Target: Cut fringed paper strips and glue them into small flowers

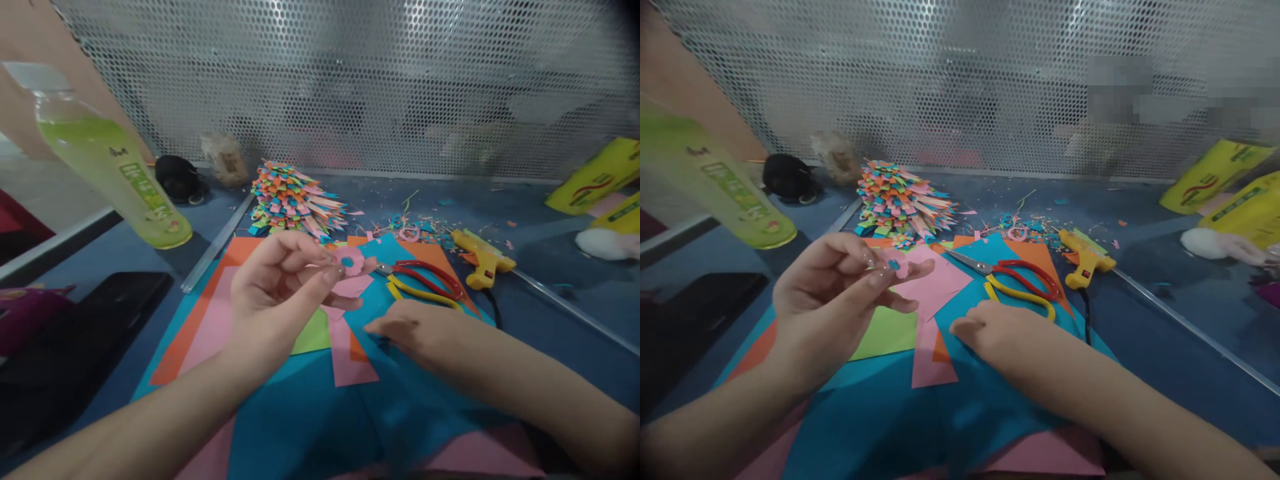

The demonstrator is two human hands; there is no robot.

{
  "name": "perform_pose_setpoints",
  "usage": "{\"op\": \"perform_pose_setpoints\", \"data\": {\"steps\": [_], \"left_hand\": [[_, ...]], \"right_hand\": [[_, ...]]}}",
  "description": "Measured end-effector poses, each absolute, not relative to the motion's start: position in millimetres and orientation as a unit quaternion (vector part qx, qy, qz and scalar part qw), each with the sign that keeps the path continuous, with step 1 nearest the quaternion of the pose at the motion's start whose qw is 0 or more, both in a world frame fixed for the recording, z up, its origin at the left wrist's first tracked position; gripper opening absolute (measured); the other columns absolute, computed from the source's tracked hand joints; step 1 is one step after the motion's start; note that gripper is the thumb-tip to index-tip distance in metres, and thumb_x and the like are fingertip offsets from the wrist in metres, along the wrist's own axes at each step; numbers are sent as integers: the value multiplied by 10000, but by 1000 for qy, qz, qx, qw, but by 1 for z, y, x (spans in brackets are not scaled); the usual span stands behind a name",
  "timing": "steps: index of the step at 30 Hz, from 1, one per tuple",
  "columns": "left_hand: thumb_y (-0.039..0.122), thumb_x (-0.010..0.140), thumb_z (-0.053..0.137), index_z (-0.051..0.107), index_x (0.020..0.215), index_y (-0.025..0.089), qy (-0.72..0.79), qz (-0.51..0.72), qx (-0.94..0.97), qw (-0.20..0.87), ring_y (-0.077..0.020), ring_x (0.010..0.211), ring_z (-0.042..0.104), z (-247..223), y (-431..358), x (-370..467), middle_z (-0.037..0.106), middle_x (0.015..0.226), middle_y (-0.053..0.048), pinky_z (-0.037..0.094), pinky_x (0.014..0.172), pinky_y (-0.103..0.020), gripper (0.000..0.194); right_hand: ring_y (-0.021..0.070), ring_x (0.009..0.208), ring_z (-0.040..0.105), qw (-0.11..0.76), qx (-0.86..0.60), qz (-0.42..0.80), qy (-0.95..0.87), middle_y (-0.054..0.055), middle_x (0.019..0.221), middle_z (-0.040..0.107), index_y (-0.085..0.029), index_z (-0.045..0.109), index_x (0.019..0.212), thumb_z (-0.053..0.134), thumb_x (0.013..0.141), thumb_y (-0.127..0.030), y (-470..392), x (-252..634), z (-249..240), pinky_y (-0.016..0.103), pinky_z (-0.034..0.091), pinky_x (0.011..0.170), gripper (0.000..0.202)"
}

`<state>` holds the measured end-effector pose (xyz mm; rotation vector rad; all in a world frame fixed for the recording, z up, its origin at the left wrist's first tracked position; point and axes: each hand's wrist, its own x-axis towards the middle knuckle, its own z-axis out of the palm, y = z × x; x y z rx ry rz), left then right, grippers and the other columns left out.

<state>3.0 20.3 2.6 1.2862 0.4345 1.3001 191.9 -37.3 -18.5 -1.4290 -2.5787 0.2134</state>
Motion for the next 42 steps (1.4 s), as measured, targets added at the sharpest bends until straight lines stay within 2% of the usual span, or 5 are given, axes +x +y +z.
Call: {"op": "perform_pose_setpoints", "data": {"steps": [14, 25, 31, 36, 42], "left_hand": [[113, 746, 638, 527, 741, 142, 203, 468, 546, 665, -159, 709, 702, -5, 27, 11, 640, 658, 22, 588, 544, -204, 115], [185, 684, 700, 519, 750, 150, 260, 408, 518, 705, -200, 648, 708, 0, 27, 11, 678, 629, 7, 549, 429, -204, 195], [171, 682, 695, 522, 747, 151, 257, 402, 510, 715, -209, 640, 709, 1, 29, 10, 670, 595, 11, 541, 410, -195, 185], [184, 695, 695, 525, 744, 146, 242, 408, 511, 717, -200, 629, 706, 4, 26, 9, 664, 597, 9, 542, 411, -186, 181], [133, 702, 669, 534, 773, 145, 237, 428, 504, 712, -184, 640, 700, 8, 19, 8, 652, 630, 23, 560, 413, -197, 153]], "right_hand": [[199, 939, 549, 256, -487, -197, -811, 102, 968, 590, -158, 536, 1035, 340, 921, -175, -1, 233, 11, 367, 473, 852, 227], [169, 863, 584, 59, -728, -127, -672, 62, 955, 600, -117, 565, 1032, 536, 881, -291, 107, 272, 16, 367, 483, 789, 232], [344, 1224, 393, 79, -739, -129, -657, 126, 1298, 482, -178, 517, 1219, 670, 740, -158, 94, 252, 28, 624, 237, 998, 504], [175, 803, 638, 174, -677, -40, -714, 61, 885, 682, -190, 594, 1007, 404, 925, -347, 48, 217, 44, 304, 502, 755, 260], [127, 635, 597, 310, -523, 109, -786, 30, 705, 655, -171, 596, 686, 371, 930, -384, -11, 180, 37, 230, 448, 561, 394]]}}
